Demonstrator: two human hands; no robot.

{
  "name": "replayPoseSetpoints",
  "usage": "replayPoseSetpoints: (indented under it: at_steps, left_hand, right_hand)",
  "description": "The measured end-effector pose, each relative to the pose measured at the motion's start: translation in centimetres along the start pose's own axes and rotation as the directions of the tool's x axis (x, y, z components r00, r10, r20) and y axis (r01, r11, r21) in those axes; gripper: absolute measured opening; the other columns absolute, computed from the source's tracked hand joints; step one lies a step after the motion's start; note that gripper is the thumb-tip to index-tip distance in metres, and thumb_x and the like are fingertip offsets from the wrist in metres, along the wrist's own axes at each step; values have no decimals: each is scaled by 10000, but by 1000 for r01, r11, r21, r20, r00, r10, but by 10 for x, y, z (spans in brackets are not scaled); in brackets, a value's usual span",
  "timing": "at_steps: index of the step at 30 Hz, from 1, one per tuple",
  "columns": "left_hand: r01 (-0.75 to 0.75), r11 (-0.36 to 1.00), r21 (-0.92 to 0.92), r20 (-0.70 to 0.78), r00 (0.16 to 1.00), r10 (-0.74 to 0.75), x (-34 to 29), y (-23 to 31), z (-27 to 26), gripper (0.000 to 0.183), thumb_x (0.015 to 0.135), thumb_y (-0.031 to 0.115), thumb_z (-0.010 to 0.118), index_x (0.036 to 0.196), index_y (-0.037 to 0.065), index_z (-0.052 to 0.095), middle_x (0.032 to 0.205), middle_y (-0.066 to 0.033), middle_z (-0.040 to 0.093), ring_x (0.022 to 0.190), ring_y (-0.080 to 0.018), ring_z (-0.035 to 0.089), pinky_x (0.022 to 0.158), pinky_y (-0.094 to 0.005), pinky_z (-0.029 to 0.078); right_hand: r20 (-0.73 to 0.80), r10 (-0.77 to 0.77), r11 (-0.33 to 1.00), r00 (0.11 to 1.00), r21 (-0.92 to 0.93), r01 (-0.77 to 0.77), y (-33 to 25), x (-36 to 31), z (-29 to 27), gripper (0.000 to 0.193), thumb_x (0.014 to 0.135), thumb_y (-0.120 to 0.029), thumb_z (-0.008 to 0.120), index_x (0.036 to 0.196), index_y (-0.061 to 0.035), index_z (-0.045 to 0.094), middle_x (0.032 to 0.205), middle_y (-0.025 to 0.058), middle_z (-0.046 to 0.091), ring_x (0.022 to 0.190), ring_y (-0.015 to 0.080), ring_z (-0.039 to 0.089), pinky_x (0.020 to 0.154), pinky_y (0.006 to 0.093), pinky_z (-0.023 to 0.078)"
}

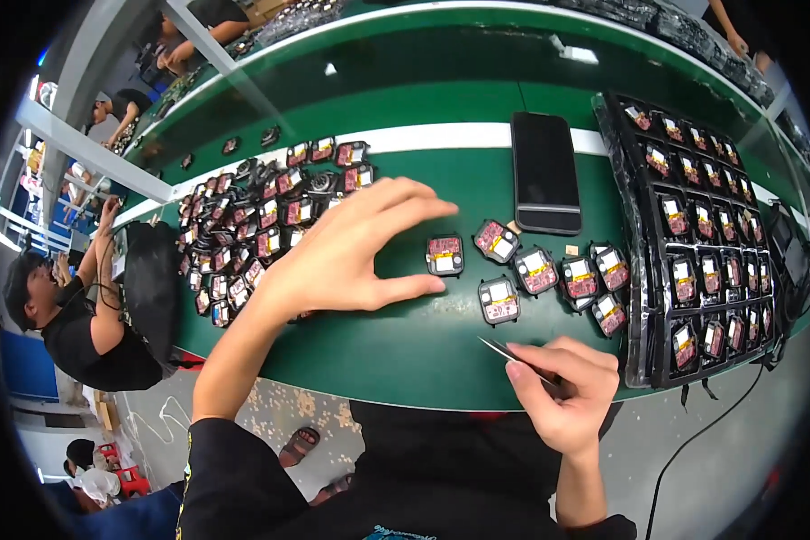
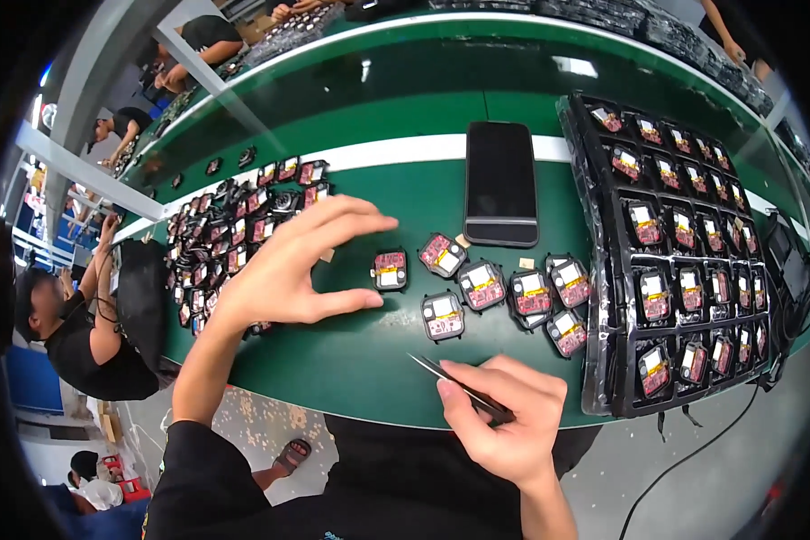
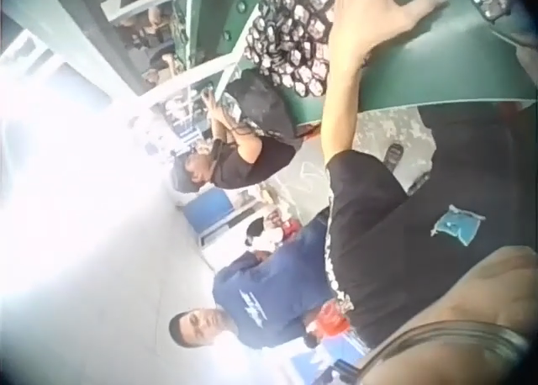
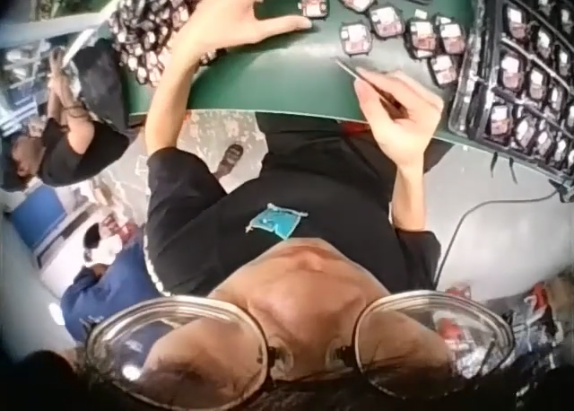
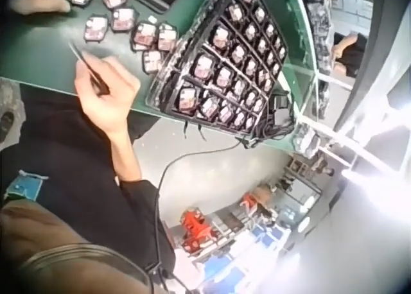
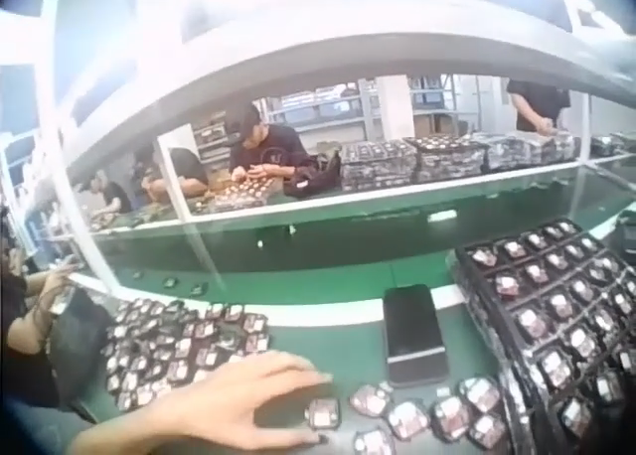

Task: The recorder is using tweezers to arrange or connect internal components of smartwatch bodies at an industrial assembly line.

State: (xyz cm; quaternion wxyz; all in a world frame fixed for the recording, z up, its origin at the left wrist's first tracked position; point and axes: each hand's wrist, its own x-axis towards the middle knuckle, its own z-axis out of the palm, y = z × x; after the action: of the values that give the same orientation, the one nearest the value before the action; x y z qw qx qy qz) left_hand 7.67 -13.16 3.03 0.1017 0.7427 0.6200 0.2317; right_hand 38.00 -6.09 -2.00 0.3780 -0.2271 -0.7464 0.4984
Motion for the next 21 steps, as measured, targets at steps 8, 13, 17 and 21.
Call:
replayPoseSetpoints:
  at_steps: [8, 13, 17, 21]
  left_hand:
    - [151, 949, 278, -143, 983, -115, -11, 11, 23, 668, 715, 491, 996, 1153, 57, 738, 1090, -90, 700, 1011, -319, 686, 887, -437, 532]
    - [147, 950, 274, -190, 977, -97, -11, 13, 33, 597, 734, 445, 993, 1107, 55, 739, 1046, -89, 707, 933, -316, 704, 817, -435, 549]
    - [111, 956, 272, -189, 980, -60, -11, 11, 36, 426, 839, 282, 940, 1127, 43, 737, 1041, -100, 720, 881, -310, 719, 746, -406, 566]
    - [98, 990, -105, -85, 991, -107, -14, 10, 28, 481, 828, 151, 942, 1247, 20, 744, 1119, -102, 756, 849, -254, 678, 782, -367, 566]
  right_hand:
    - [0, -6, 999, 1000, -37, 6, 3, 2, 5, 202, 826, 82, 842, 1024, 44, 851, 674, 17, 661, 496, 28, 491, 468, 227, 320]
    - [6, 5, 999, 1000, -42, -4, 0, 3, 5, 210, 821, 88, 841, 1027, 48, 852, 682, 23, 665, 504, 28, 500, 472, 224, 326]
    - [15, 16, 997, 1000, -70, -15, -3, 4, 4, 229, 817, 99, 840, 1041, 51, 853, 691, 31, 673, 514, 27, 517, 481, 215, 342]
    - [8, 2, 997, 1000, -81, -1, 0, 3, 0, 224, 814, 92, 844, 1033, 48, 853, 696, 35, 682, 511, 30, 520, 480, 215, 346]
